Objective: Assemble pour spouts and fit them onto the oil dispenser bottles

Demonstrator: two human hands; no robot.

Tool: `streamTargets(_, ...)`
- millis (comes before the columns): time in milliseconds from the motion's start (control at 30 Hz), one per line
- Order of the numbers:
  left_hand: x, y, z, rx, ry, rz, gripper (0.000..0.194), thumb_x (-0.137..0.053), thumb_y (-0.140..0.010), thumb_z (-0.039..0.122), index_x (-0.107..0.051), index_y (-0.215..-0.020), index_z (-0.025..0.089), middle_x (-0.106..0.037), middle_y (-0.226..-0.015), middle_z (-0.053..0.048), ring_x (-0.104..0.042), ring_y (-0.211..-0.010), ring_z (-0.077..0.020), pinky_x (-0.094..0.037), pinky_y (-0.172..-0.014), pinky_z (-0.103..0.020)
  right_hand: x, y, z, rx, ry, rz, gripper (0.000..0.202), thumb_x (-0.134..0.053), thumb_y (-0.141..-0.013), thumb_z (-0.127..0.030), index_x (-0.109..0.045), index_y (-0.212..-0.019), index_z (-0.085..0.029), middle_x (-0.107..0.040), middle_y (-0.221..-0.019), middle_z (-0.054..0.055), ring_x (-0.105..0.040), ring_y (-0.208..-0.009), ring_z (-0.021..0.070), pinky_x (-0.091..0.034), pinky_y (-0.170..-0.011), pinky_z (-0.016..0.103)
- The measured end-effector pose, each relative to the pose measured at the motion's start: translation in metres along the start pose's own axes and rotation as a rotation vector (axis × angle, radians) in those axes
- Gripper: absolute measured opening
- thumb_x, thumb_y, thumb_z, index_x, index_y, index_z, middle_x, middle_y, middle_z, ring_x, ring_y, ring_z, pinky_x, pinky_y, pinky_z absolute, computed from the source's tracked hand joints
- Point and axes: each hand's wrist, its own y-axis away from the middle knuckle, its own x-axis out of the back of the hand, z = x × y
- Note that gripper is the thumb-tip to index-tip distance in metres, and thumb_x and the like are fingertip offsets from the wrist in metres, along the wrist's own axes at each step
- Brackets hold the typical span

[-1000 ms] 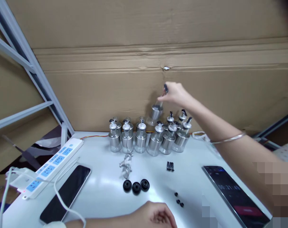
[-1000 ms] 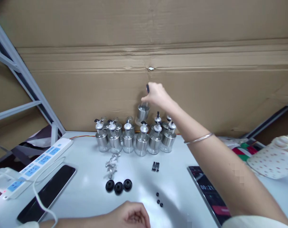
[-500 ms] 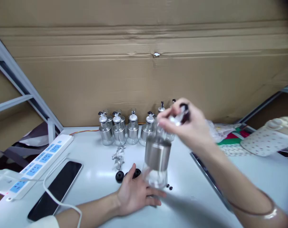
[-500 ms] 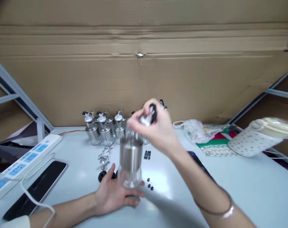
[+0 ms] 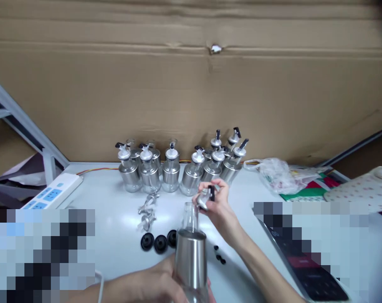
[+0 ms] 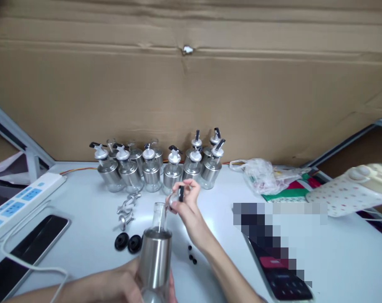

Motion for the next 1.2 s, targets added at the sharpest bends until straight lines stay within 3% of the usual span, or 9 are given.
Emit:
streamTargets(133,0.0,-0.001,0.003,0.074,0.078,0.043,0.042,-0.068,-0.045,0.009,-0.067,-0.087,0.01,-0.072,-0.084,-0.008,-0.063,-0.076,-0.0159,-0.043,-0.072,-0.024,0.007,-0.01,0.004,0.016,-0.067,0.12,0.042,-0.065,-0.076,-0.038,-0.032,-0.101,-0.033,-0.052,-0.086,-0.006,-0.057,-0.064,0.0115,-0.043,-0.057,0.027)
streamTargets(233,0.002,0.0,0.003,0.084,0.113,0.029,0.041,-0.066,-0.047,0.007,-0.067,-0.088,0.012,-0.072,-0.085,-0.006,-0.064,-0.077,-0.0153,-0.042,-0.072,-0.024,0.012,-0.007,0.007,0.11,0.06,0.229,0.032,-0.058,-0.085,-0.042,-0.036,-0.106,-0.031,-0.062,-0.083,-0.004,-0.06,-0.075,0.0145,-0.046,-0.07,0.031)
streamTargets(367,0.001,0.002,0.007,0.13,0.078,0.012,0.041,-0.069,-0.047,0.006,-0.066,-0.088,0.013,-0.07,-0.086,-0.004,-0.062,-0.079,-0.0149,-0.042,-0.072,-0.023,0.018,0.002,0.005,0.174,0.217,0.319,0.017,-0.054,-0.089,-0.04,-0.045,-0.098,-0.028,-0.071,-0.09,0.0,-0.062,-0.081,0.014,-0.044,-0.081,0.033)
streamTargets(500,0.0,0.002,0.012,0.171,0.043,0.02,0.044,-0.073,-0.045,0.007,-0.065,-0.089,0.013,-0.068,-0.087,-0.002,-0.06,-0.084,-0.0157,-0.042,-0.077,-0.024,0.015,0.008,-0.001,0.138,0.149,0.295,0.023,-0.061,-0.085,-0.037,-0.042,-0.096,-0.03,-0.071,-0.102,0.002,-0.068,-0.069,0.0153,-0.05,-0.063,0.031)
streamTargets(567,0.001,0.002,0.012,0.179,0.021,0.022,0.041,-0.073,-0.047,0.01,-0.065,-0.088,0.012,-0.068,-0.088,-0.003,-0.06,-0.084,-0.0164,-0.042,-0.076,-0.025,0.012,0.01,-0.001,0.142,0.112,0.265,0.028,-0.065,-0.082,-0.035,-0.04,-0.094,-0.03,-0.071,-0.103,0.001,-0.07,-0.067,0.0166,-0.053,-0.062,0.032)
streamTargets(700,0.005,0.003,0.009,0.173,0.002,0.009,0.041,-0.071,-0.049,0.011,-0.066,-0.091,0.012,-0.068,-0.089,-0.004,-0.061,-0.083,-0.0172,-0.042,-0.076,-0.026,0.01,0.01,0.002,0.193,0.155,0.272,0.026,-0.068,-0.08,-0.035,-0.046,-0.09,-0.027,-0.071,-0.1,0.002,-0.073,-0.079,0.0185,-0.055,-0.071,0.032)
streamTargets(967,0.002,0.002,0.009,0.193,-0.042,0.019,0.042,-0.074,-0.049,0.018,-0.065,-0.09,0.013,-0.067,-0.087,-0.002,-0.062,-0.086,-0.0185,-0.043,-0.078,-0.027,0.007,0.008,0.005,0.014,-0.016,0.275,0.029,-0.059,-0.086,-0.042,-0.035,-0.083,-0.026,-0.073,-0.098,0.002,-0.069,-0.098,0.0207,-0.055,-0.083,0.039)
streamTargets(1100,0.001,0.003,0.009,0.163,-0.004,0.005,0.047,-0.077,-0.048,0.017,-0.063,-0.093,0.014,-0.066,-0.089,-0.001,-0.061,-0.09,-0.019,-0.043,-0.083,-0.029,0.004,0.009,0.006,0.052,-0.067,0.276,0.028,-0.06,-0.086,-0.042,-0.036,-0.093,-0.03,-0.073,-0.098,0.0,-0.068,-0.1,0.0204,-0.052,-0.088,0.041)
streamTargets(1200,0.001,0.003,0.01,0.158,0.014,0.001,0.052,-0.08,-0.046,0.017,-0.062,-0.095,0.015,-0.066,-0.091,-0.004,-0.06,-0.091,-0.0195,-0.044,-0.084,-0.029,0.002,0.01,0.008,0.032,-0.108,0.208,0.023,-0.058,-0.087,-0.041,-0.041,-0.099,-0.031,-0.071,-0.102,0.001,-0.067,-0.103,0.02,-0.05,-0.093,0.042)
